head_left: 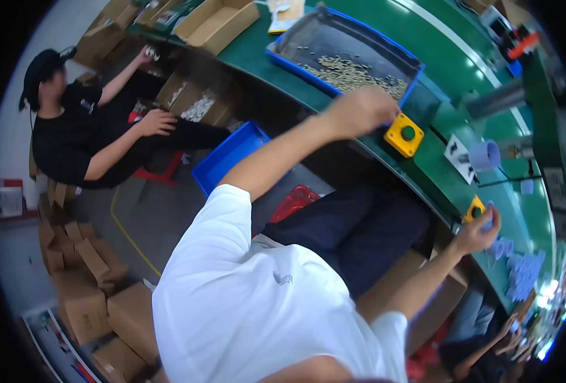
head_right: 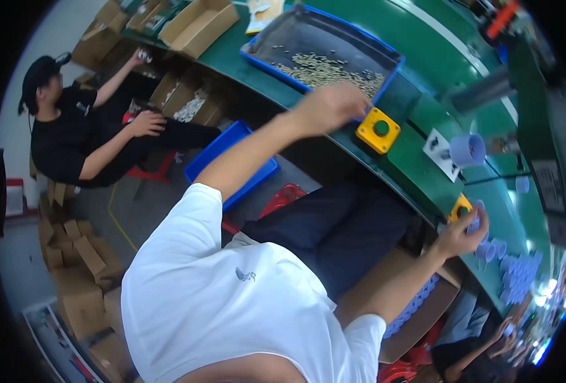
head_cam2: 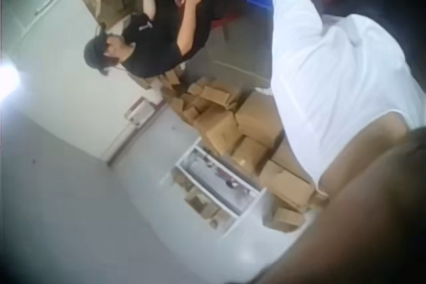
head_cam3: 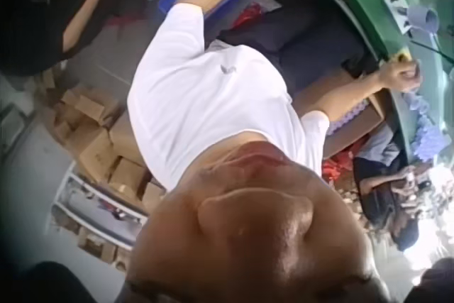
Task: Picking small electronic pins from a tray and placing them into blue cups and onto an assembly machine.
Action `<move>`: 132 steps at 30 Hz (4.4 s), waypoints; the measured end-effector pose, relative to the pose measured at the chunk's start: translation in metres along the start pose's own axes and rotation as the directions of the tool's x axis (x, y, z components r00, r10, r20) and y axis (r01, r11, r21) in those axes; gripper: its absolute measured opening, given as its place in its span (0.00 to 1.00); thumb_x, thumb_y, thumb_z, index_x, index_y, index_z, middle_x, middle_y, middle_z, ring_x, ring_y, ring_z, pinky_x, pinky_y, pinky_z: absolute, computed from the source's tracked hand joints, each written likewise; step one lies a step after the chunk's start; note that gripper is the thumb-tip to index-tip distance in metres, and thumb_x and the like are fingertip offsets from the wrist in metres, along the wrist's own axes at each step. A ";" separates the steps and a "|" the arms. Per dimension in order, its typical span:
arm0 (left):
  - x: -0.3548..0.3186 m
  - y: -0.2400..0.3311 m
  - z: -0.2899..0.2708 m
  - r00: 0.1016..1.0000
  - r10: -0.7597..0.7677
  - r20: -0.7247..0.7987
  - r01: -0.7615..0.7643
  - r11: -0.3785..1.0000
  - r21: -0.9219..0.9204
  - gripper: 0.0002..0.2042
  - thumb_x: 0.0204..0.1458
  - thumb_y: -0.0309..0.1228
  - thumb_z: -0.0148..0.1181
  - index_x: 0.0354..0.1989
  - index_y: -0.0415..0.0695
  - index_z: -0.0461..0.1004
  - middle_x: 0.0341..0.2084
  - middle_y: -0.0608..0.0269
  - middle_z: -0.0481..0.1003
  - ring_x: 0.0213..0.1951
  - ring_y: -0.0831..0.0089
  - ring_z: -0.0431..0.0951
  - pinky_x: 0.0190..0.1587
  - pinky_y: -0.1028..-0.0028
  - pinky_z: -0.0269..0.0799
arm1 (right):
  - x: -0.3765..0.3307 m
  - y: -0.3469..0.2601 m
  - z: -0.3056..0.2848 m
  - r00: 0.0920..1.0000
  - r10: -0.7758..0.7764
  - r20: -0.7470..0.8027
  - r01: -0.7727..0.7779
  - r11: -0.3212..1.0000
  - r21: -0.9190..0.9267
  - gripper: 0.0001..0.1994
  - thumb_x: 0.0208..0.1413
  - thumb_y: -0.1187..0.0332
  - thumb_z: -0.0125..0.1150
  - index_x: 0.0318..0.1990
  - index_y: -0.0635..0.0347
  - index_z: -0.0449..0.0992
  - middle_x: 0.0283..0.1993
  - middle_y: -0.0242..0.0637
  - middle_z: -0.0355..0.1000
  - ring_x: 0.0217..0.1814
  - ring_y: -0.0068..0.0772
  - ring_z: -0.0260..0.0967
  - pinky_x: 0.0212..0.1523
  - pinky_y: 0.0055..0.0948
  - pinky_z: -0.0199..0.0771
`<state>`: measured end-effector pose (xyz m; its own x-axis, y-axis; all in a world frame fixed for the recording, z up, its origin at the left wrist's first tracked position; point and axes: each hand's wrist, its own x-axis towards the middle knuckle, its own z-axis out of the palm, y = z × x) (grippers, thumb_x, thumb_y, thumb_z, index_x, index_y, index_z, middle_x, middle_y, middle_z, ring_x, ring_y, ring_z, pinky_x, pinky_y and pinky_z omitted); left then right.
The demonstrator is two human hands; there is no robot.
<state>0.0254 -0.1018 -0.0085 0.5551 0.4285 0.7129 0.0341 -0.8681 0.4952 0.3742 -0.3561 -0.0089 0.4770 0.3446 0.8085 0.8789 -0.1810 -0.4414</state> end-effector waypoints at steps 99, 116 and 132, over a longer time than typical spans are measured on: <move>0.018 0.057 0.070 0.988 0.143 -0.061 -0.124 0.960 0.253 0.07 0.53 0.24 0.71 0.40 0.41 0.84 0.35 0.55 0.82 0.38 0.54 0.82 0.41 0.56 0.80 | -0.016 0.017 -0.012 0.999 -0.023 0.029 0.014 0.957 0.289 0.08 0.56 0.73 0.60 0.40 0.66 0.80 0.46 0.49 0.82 0.51 0.52 0.80 0.56 0.46 0.79; 0.045 0.008 0.002 0.999 0.052 -0.001 -0.050 0.957 0.286 0.17 0.56 0.33 0.69 0.53 0.41 0.82 0.44 0.52 0.85 0.47 0.51 0.83 0.55 0.56 0.77 | -0.018 -0.074 -0.013 0.985 0.170 -0.026 -0.132 0.842 0.523 0.12 0.61 0.66 0.58 0.46 0.66 0.79 0.55 0.47 0.78 0.64 0.49 0.69 0.70 0.46 0.63; 0.054 -0.092 0.021 0.839 -0.535 0.104 0.450 0.788 0.419 0.28 0.68 0.53 0.54 0.67 0.48 0.76 0.59 0.52 0.81 0.62 0.53 0.79 0.66 0.64 0.69 | -0.008 -0.252 -0.071 0.919 -0.352 0.178 -0.394 -0.837 0.379 0.09 0.66 0.71 0.62 0.48 0.68 0.81 0.45 0.47 0.81 0.50 0.40 0.80 0.51 0.41 0.80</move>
<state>0.0698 -0.0042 -0.0259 0.5341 0.7973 0.2812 0.6252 -0.5964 0.5034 0.1495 -0.3782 0.1236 0.1284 0.5443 0.8290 -0.9260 0.3650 -0.0962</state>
